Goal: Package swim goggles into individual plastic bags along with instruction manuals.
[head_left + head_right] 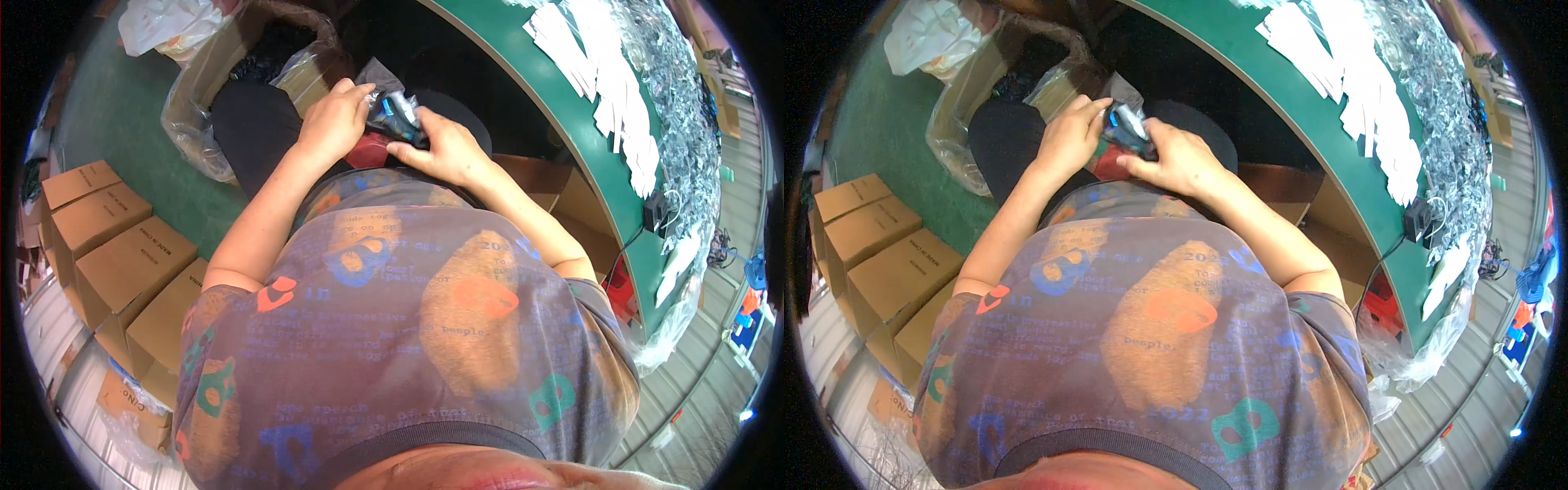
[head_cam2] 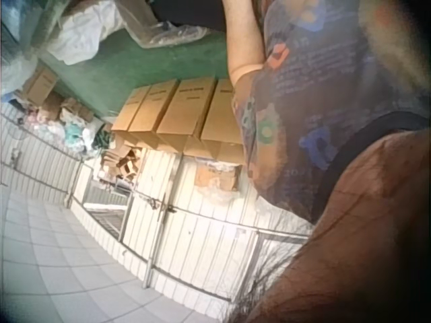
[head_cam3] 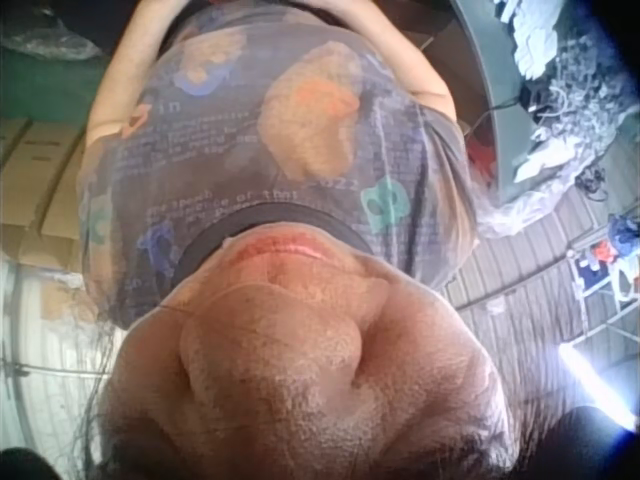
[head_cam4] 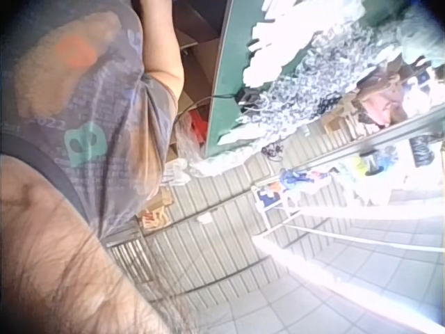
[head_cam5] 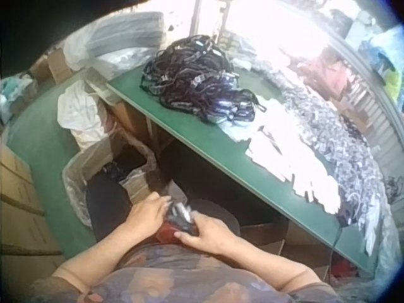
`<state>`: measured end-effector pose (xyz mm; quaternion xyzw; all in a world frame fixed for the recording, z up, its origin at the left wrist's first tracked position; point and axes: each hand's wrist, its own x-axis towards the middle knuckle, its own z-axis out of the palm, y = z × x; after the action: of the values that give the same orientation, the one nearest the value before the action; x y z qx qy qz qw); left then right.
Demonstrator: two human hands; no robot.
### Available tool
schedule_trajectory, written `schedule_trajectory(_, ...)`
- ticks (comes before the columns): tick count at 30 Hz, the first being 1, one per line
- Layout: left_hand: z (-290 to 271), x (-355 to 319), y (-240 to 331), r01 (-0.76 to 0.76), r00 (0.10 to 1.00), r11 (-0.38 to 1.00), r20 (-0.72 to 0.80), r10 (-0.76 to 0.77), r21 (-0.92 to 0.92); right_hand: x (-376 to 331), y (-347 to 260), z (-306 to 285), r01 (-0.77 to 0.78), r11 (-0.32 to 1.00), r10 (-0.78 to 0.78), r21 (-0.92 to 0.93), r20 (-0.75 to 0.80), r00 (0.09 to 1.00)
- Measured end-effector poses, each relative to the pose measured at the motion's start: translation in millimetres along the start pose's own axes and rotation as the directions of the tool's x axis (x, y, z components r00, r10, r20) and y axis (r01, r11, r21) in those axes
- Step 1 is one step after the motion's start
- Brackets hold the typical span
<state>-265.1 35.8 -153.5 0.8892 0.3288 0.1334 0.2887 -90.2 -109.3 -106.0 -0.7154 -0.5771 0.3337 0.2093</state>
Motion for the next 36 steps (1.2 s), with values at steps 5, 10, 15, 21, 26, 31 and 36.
schedule_trajectory(5,5.7,-3.3,-2.5,0.039,0.999,0.970,-0.004,-0.041,-0.242,0.1,3.4,3.0,0.174,0.959,-0.155,-0.223,0.103,0.983)
schedule_trajectory(10,-10.7,-13.6,-14.0,0.242,0.970,0.862,0.113,-0.214,-0.445,12.4,2.9,3.1,0.209,0.925,-0.167,-0.319,0.154,0.974)
schedule_trajectory(15,-21.5,-25.0,3.1,-0.078,0.989,0.971,-0.140,0.047,-0.226,30.2,0.2,19.4,0.188,0.920,-0.111,-0.345,0.230,0.967)
schedule_trajectory(21,-22.5,-26.3,7.8,-0.265,0.929,0.960,-0.291,0.227,-0.094,59.3,46.0,61.9,-0.187,0.656,-0.086,0.731,0.319,0.944)
schedule_trajectory(26,-14.9,-34.5,2.6,-0.177,0.952,0.955,-0.289,0.104,-0.239,48.4,30.8,58.4,-0.536,-0.240,-0.365,0.809,0.437,0.822)
schedule_trajectory(31,-8.3,-31.7,-3.6,-0.074,0.976,0.853,-0.215,-0.046,-0.517,50.6,24.4,57.1,-0.316,0.075,-0.194,0.946,0.325,0.926)
schedule_trajectory(36,-2.3,-36.0,-6.7,0.021,0.976,0.788,-0.157,-0.148,-0.616,39.2,21.2,33.0,-0.010,0.783,-0.094,0.622,0.135,0.986)
